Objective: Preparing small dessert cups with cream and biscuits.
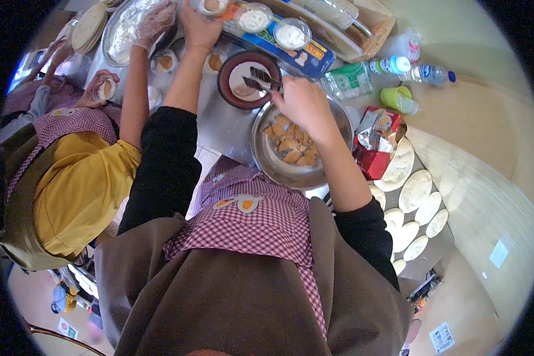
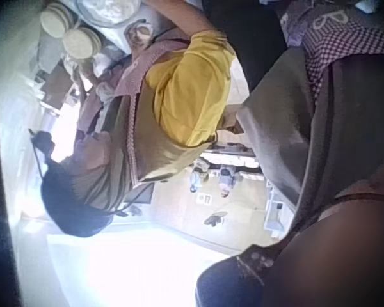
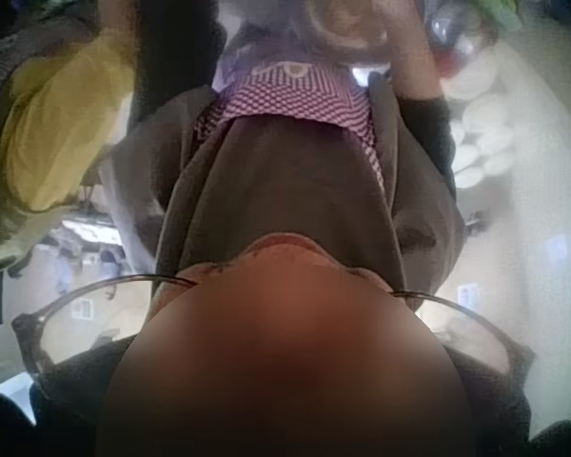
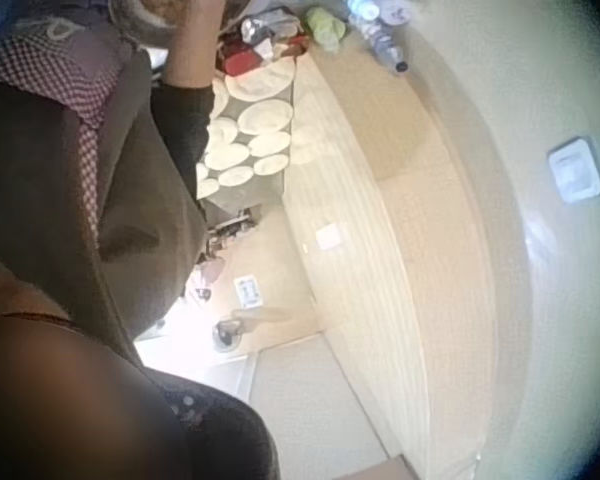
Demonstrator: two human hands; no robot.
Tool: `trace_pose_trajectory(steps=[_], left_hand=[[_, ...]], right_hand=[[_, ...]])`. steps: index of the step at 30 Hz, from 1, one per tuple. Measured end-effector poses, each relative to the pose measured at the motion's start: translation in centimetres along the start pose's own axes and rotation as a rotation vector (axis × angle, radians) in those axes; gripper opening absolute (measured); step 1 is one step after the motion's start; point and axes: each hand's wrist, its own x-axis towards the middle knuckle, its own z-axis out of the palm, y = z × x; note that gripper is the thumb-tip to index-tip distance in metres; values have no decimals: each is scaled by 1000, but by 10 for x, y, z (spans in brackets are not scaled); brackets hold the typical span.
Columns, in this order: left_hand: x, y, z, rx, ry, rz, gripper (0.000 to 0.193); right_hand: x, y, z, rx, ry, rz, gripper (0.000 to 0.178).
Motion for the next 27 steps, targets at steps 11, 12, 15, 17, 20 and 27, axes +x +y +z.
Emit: trace_pose_trajectory(steps=[11,12,15,17,20,27], left_hand=[[-54,31,-18,-160,-358,81,76],[-51,38,-21,-201,-393,93,78],[-48,58,-26,-131,-470,-39,80],[-50,42,-14,-170,-429,-4,82],[-52,40,-7,-218,-404,-13,82],[-49,35,-7,-219,-346,44,63]], right_hand=[[40,2,1,-105,-114,-26,36],[42,0,-1,-134,-121,-3,33],[48,-3,1,-187,-155,32,31],[50,-8,2,-214,-183,35,32],[50,-10,0,-197,-246,98,32],[40,-13,-12,-196,-175,74,34]])
